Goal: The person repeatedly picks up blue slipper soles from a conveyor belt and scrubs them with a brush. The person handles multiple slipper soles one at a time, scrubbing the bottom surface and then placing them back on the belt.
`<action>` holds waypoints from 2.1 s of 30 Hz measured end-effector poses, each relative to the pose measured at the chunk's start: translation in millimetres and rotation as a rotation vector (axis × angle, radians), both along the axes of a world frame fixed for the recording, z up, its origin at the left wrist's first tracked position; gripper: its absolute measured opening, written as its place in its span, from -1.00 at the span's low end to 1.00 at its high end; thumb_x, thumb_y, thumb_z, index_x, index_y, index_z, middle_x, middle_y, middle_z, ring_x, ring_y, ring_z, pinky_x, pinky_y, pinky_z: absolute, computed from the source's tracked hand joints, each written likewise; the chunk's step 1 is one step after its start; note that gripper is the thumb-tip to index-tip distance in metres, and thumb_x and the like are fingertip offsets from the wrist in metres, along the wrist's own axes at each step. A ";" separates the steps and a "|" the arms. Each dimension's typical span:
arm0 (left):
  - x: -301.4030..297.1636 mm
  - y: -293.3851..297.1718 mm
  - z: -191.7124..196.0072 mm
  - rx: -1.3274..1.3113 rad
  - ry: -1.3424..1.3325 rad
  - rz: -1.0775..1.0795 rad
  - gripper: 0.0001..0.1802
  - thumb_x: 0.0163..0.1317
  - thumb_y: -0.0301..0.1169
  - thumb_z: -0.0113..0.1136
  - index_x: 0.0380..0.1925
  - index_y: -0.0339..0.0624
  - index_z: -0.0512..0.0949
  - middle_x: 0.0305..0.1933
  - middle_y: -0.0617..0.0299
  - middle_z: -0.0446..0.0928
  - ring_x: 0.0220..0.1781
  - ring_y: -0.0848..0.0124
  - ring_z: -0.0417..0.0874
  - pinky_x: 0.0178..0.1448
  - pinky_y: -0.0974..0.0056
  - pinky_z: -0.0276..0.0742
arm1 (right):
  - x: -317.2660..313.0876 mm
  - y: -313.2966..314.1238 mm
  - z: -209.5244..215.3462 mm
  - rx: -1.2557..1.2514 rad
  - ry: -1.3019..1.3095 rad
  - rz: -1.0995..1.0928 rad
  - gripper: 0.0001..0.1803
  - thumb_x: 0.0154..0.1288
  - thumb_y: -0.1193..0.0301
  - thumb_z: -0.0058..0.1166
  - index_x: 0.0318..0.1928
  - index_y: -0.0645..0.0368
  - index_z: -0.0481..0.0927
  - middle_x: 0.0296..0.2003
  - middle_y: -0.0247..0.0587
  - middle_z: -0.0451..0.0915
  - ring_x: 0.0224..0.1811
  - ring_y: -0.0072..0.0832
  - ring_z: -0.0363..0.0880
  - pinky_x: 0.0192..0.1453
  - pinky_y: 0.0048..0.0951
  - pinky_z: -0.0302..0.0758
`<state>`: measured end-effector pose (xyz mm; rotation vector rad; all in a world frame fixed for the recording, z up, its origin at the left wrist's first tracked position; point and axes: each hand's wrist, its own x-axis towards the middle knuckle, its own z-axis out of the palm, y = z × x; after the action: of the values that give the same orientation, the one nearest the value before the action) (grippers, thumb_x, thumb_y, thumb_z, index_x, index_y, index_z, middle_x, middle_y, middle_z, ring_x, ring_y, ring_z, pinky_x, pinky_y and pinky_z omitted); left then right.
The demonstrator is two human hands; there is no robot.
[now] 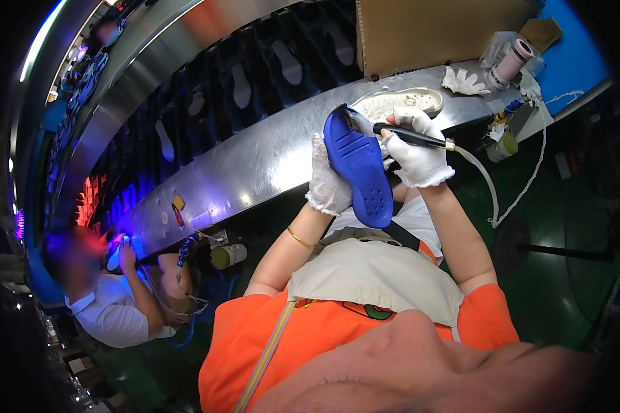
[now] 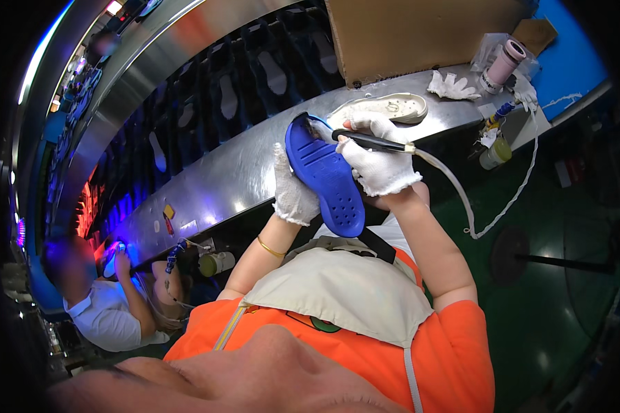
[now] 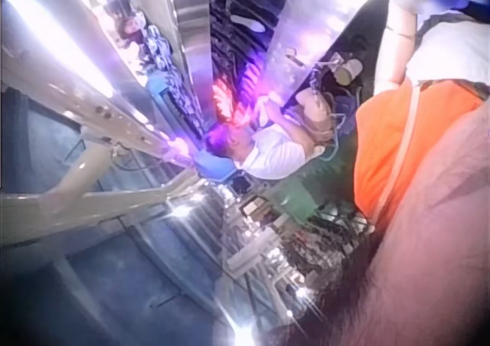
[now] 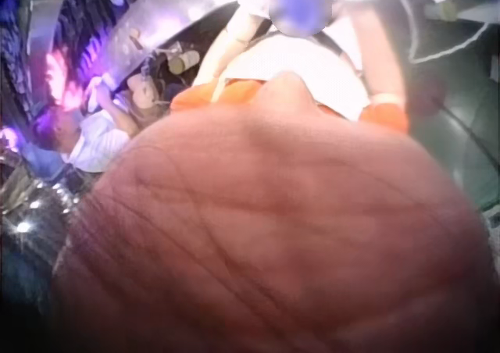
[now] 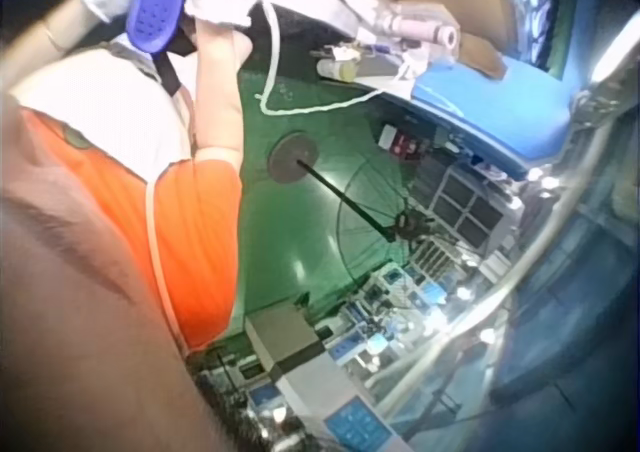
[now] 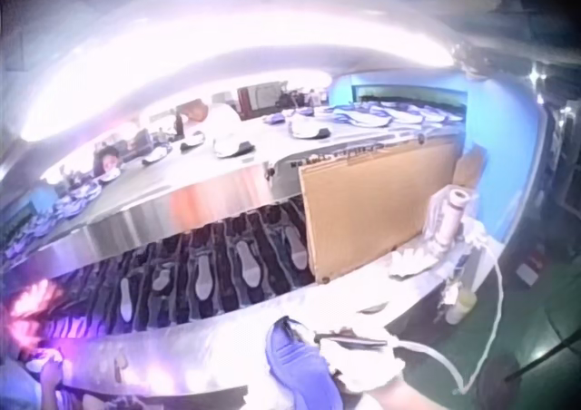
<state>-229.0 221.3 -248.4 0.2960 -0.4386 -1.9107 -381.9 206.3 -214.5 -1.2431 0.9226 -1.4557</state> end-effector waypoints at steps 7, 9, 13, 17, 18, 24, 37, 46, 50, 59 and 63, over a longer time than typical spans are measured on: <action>-14.1 -2.0 -17.3 0.026 -0.176 0.157 -0.17 0.21 0.31 -0.26 0.25 -0.10 0.20 0.20 0.15 0.35 0.20 0.29 0.40 0.29 0.18 0.33 | 18.9 12.3 -14.1 -0.197 0.087 0.090 -0.74 0.04 0.69 0.11 -0.21 0.26 0.48 -0.31 -0.22 0.56 -0.28 -0.57 0.59 -0.15 -0.56 0.54; -6.8 1.9 -20.1 0.044 -0.108 0.130 -0.20 0.22 0.28 -0.20 0.23 -0.11 0.22 0.18 0.16 0.37 0.18 0.29 0.41 0.27 0.18 0.36 | 15.7 20.6 -11.0 -0.049 0.004 0.193 -0.76 0.05 0.68 0.10 -0.21 0.27 0.47 -0.30 -0.22 0.55 -0.27 -0.57 0.58 -0.11 -0.55 0.53; 0.0 4.6 -13.2 0.167 -0.211 0.202 -0.25 0.20 0.28 -0.19 0.13 -0.11 0.35 0.09 0.10 0.44 0.10 0.23 0.47 0.24 0.13 0.38 | 5.0 13.7 -17.0 -0.028 0.030 0.061 -0.77 0.06 0.66 0.10 -0.21 0.27 0.49 -0.34 -0.24 0.56 -0.30 -0.57 0.58 -0.16 -0.56 0.52; 7.8 -3.0 -17.5 0.180 -0.228 0.126 -0.25 0.22 0.27 -0.23 0.12 -0.13 0.36 0.06 0.11 0.46 0.05 0.24 0.50 0.21 0.15 0.41 | 11.7 26.5 -20.8 -0.110 0.117 0.212 -0.75 0.00 0.65 0.15 -0.24 0.24 0.54 -0.34 -0.29 0.56 -0.34 -0.62 0.57 -0.19 -0.58 0.52; 13.8 -3.7 -16.2 0.148 -0.202 0.071 -0.24 0.23 0.27 -0.26 0.13 -0.14 0.35 0.06 0.10 0.47 0.04 0.22 0.51 0.21 0.13 0.40 | 11.2 28.0 -17.4 -0.211 0.255 0.195 -0.77 0.01 0.63 0.16 -0.25 0.25 0.53 -0.35 -0.29 0.57 -0.34 -0.63 0.57 -0.19 -0.58 0.52; 30.4 -1.7 -11.0 0.195 -0.159 -0.017 -0.27 0.24 0.23 -0.23 0.08 -0.18 0.40 0.05 0.05 0.49 0.03 0.20 0.53 0.19 0.09 0.43 | 6.4 36.6 -18.3 -0.047 0.206 0.211 -0.80 0.00 0.64 0.15 -0.29 0.25 0.52 -0.34 -0.25 0.56 -0.28 -0.60 0.56 -0.20 -0.55 0.53; 29.1 30.2 -24.4 0.105 -0.360 -0.215 -0.03 0.10 0.43 -0.44 0.24 -0.13 0.19 0.13 0.04 0.40 0.09 0.24 0.50 0.22 0.13 0.42 | -1.4 53.6 -38.1 -0.025 0.117 0.234 -0.82 0.05 0.69 0.16 -0.32 0.23 0.50 -0.32 -0.28 0.56 -0.30 -0.65 0.54 -0.23 -0.60 0.52; 18.2 -9.7 -8.6 -0.132 -0.134 0.024 0.12 -0.06 0.56 -0.46 0.20 -0.20 0.24 0.08 -0.03 0.45 0.00 0.19 0.56 0.07 0.15 0.55 | 14.4 33.3 -28.5 -0.144 0.072 0.223 -0.86 0.06 0.63 0.19 -0.32 0.25 0.53 -0.36 -0.25 0.57 -0.39 -0.65 0.53 -0.29 -0.62 0.51; 25.6 -19.5 -15.2 -0.040 -0.002 0.130 0.10 -0.07 0.56 -0.42 0.19 -0.15 0.25 0.06 0.02 0.47 -0.01 0.15 0.55 0.06 0.07 0.55 | 16.4 36.9 -10.9 0.018 -0.018 0.384 -0.83 0.01 0.67 0.21 -0.35 0.25 0.55 -0.36 -0.23 0.59 -0.30 -0.60 0.56 -0.19 -0.55 0.52; 43.3 -44.4 -2.7 -0.186 0.101 0.114 0.24 -0.25 0.65 -0.38 0.19 -0.18 0.29 0.10 0.00 0.45 -0.01 0.05 0.54 0.18 -0.02 0.43 | 21.6 27.6 -20.7 0.156 -0.064 0.372 -0.90 0.08 0.56 0.20 -0.36 0.23 0.56 -0.39 -0.28 0.60 -0.38 -0.64 0.55 -0.24 -0.56 0.51; 44.7 -47.9 6.1 -0.258 0.064 0.070 0.25 -0.30 0.63 -0.24 0.21 -0.18 0.27 0.12 -0.02 0.43 0.07 0.03 0.51 0.24 -0.07 0.38 | 15.9 22.8 -26.9 0.236 -0.168 0.279 -0.87 0.10 0.56 0.20 -0.32 0.24 0.54 -0.38 -0.25 0.60 -0.38 -0.64 0.54 -0.22 -0.56 0.52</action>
<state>-184.3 173.4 -242.3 0.0797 -0.6171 -1.7671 -366.0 229.0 -241.3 -1.0133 0.7501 -1.1737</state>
